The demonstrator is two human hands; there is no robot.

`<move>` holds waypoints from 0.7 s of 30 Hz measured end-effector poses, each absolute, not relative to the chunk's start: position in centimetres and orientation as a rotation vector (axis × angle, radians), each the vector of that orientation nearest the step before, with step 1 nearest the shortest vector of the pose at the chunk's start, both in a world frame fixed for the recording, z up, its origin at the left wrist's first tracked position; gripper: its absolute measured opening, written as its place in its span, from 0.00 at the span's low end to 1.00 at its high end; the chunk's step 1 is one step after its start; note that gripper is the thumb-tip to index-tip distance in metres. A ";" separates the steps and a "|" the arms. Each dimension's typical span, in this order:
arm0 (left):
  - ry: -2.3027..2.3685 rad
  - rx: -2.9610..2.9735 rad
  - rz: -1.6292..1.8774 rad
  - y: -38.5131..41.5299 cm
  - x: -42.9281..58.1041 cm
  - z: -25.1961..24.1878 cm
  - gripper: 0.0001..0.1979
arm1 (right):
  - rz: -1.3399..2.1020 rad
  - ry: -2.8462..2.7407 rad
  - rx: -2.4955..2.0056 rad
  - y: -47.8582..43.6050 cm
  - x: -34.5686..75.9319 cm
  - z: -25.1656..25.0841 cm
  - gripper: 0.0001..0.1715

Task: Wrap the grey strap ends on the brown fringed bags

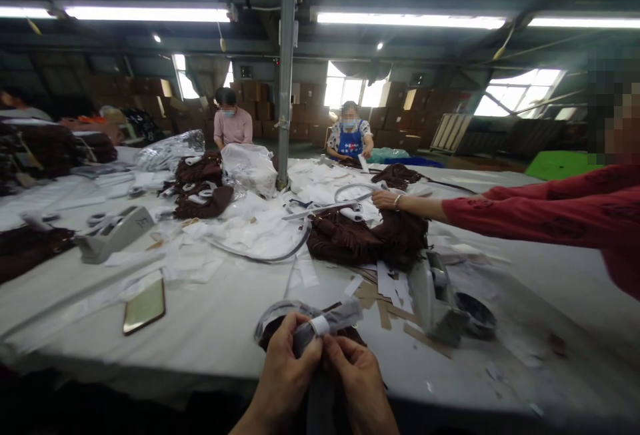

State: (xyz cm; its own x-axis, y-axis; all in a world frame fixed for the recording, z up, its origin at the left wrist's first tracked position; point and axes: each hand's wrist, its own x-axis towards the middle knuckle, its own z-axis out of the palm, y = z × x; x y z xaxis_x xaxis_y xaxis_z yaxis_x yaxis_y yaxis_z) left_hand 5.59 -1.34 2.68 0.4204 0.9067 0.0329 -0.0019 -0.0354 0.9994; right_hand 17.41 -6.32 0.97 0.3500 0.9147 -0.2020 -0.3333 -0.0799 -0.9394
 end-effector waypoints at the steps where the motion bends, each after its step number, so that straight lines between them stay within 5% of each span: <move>1: 0.867 1.394 0.906 -1.4 5.7 2.8 0.08 | 1.158 -0.591 -1.220 -6.4 17.4 0.7 0.24; 13: 0.746 1.248 0.899 -1.1 6.2 2.8 0.06 | 1.101 -0.599 -1.271 -5.4 17.7 -0.7 0.29; 21: 0.661 0.887 0.958 -0.4 6.9 2.3 0.12 | 0.549 -1.050 -1.569 -4.3 19.0 -1.5 0.31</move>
State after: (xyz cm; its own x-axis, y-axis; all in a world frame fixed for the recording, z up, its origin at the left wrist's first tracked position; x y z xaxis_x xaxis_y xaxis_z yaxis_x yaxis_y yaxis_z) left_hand 6.92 -0.36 2.26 0.4350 0.8954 -0.0952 -0.4064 0.2896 0.8666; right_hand 19.02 -4.26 -1.48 0.4968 0.8480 0.1846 0.3330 0.0101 -0.9429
